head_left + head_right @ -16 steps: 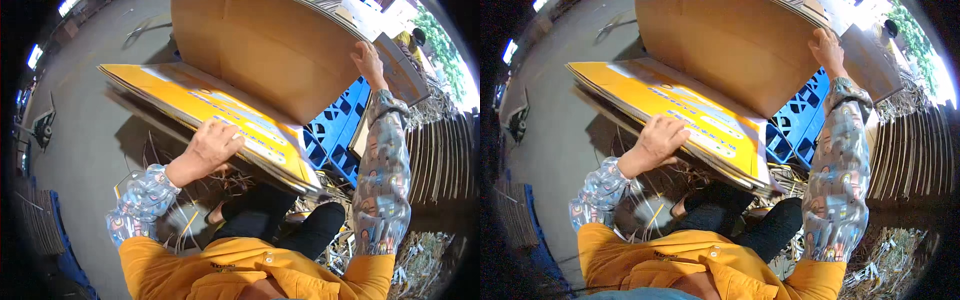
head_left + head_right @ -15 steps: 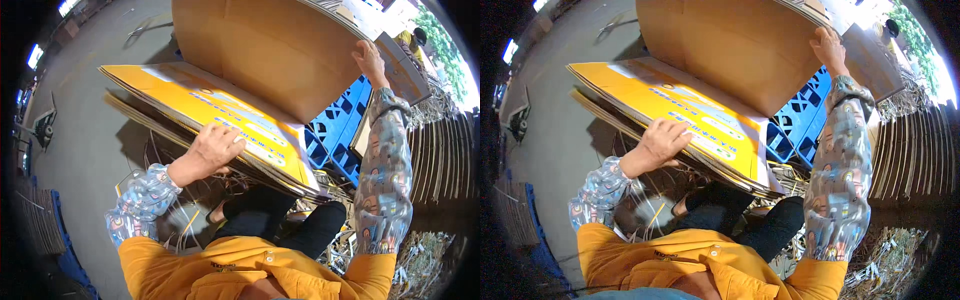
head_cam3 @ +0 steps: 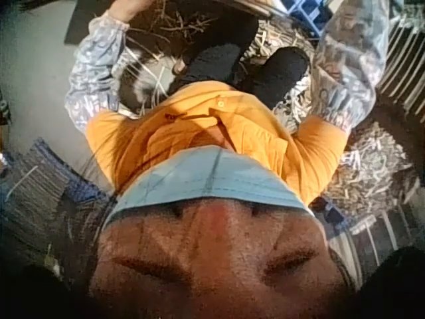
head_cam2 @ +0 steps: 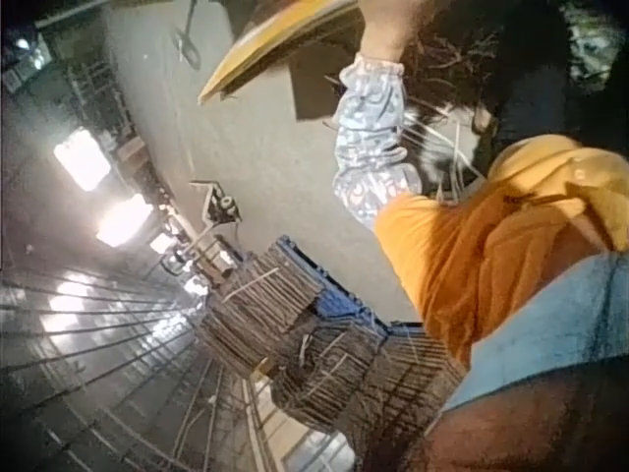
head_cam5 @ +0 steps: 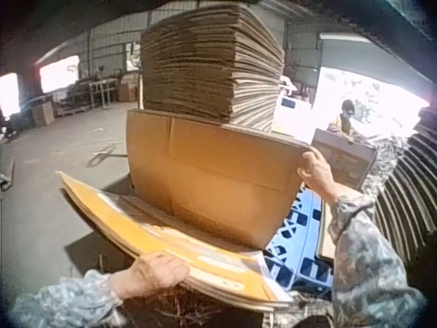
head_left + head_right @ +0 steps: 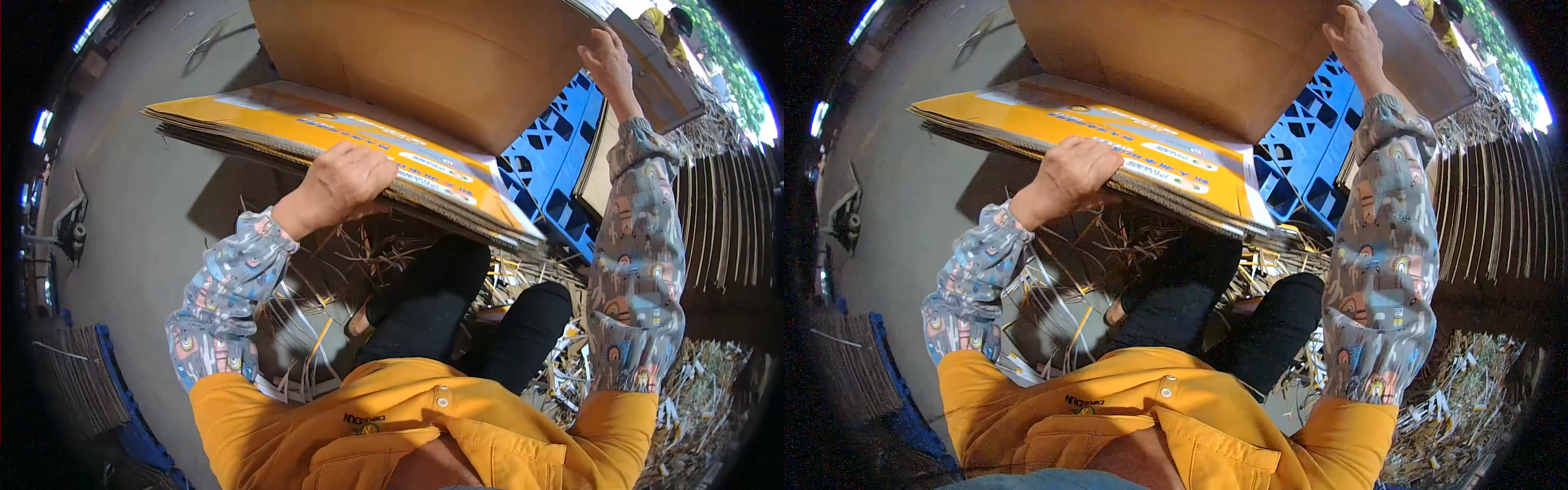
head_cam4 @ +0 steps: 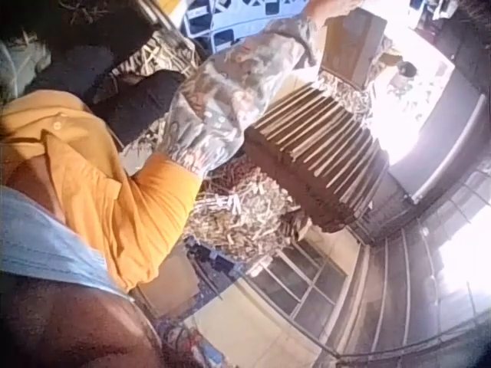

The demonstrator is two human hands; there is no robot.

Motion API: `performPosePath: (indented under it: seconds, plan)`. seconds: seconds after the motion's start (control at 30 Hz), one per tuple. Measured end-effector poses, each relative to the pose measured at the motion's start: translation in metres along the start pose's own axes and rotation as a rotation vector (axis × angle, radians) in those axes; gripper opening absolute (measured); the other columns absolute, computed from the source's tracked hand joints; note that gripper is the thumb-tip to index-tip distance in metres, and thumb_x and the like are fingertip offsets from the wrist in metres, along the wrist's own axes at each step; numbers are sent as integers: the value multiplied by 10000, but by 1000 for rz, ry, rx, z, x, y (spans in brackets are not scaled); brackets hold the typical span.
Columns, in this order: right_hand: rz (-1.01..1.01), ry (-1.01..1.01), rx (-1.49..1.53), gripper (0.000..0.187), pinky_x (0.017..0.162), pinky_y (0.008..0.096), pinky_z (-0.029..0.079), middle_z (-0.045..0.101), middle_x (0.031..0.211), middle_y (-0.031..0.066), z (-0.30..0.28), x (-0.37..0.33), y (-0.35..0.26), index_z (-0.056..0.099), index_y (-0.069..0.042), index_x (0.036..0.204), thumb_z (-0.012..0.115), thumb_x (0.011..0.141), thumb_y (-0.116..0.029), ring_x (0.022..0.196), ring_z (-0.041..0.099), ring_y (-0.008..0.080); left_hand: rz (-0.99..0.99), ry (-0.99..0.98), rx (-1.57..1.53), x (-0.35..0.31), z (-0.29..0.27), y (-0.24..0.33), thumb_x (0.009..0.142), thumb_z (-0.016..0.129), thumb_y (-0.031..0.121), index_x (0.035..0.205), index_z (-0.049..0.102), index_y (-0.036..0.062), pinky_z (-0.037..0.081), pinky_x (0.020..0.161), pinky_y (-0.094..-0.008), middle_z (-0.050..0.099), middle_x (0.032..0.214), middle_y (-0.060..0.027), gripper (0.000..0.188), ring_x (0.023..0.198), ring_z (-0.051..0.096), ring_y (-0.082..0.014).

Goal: Cutting plastic straps and moving stacks of cardboard sheets onto a pallet.

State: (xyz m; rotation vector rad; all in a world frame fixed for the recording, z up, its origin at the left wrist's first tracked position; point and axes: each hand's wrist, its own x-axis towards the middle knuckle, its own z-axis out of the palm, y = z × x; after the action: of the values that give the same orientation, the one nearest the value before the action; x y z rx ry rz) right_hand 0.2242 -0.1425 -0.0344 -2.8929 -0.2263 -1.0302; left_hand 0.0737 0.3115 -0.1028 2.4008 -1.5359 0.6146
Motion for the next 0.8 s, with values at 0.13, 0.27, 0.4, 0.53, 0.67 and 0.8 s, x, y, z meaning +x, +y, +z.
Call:
performPosePath:
  seconds: [0.13,0.27,0.4,0.53,0.67,0.8]
  plan:
    - [271,-347,771,439,959,378,379,439,1321,97,-8,-72,-5,451,-110,1242,586,851,-254,1218,419,203,2,-19,19,13,-1,-8,507,757,281,833,469,92,422,668,-337,527,757,-57,474,765,571,-232]
    - [494,-641,1045,631,998,353,348,381,1368,94,-23,-225,-2,347,-82,1334,610,762,-126,1264,356,241,33,36,41,22,-3,-11,510,748,305,840,469,79,424,669,-340,530,766,-61,488,770,573,-232]
    - [448,-911,1003,1070,1044,378,279,350,1384,101,-26,-322,-51,143,-110,1427,780,566,-106,1292,312,254,39,13,52,24,0,-11,517,750,308,859,481,82,429,678,-339,538,786,-69,490,780,575,-234]
    - [314,-362,1019,1203,1081,355,226,285,1414,134,-7,-299,-123,98,-83,1422,872,511,-223,1325,246,249,7,19,85,17,-6,-6,535,745,309,981,517,68,433,714,-334,554,842,-74,555,813,573,-234]
    - [437,-231,1348,1092,1076,369,244,317,1401,129,2,-320,-147,169,-87,1397,852,559,-244,1311,279,248,-1,-103,137,10,-6,6,562,725,299,1074,511,51,430,743,-341,559,896,-79,608,854,567,-225]
    - [435,-243,1267,704,1024,327,289,414,1300,115,-3,-327,-163,350,-64,1309,734,730,-179,1226,394,245,30,-104,163,-14,-2,15,485,756,185,1083,503,47,430,768,-360,555,914,-89,664,874,562,-247]
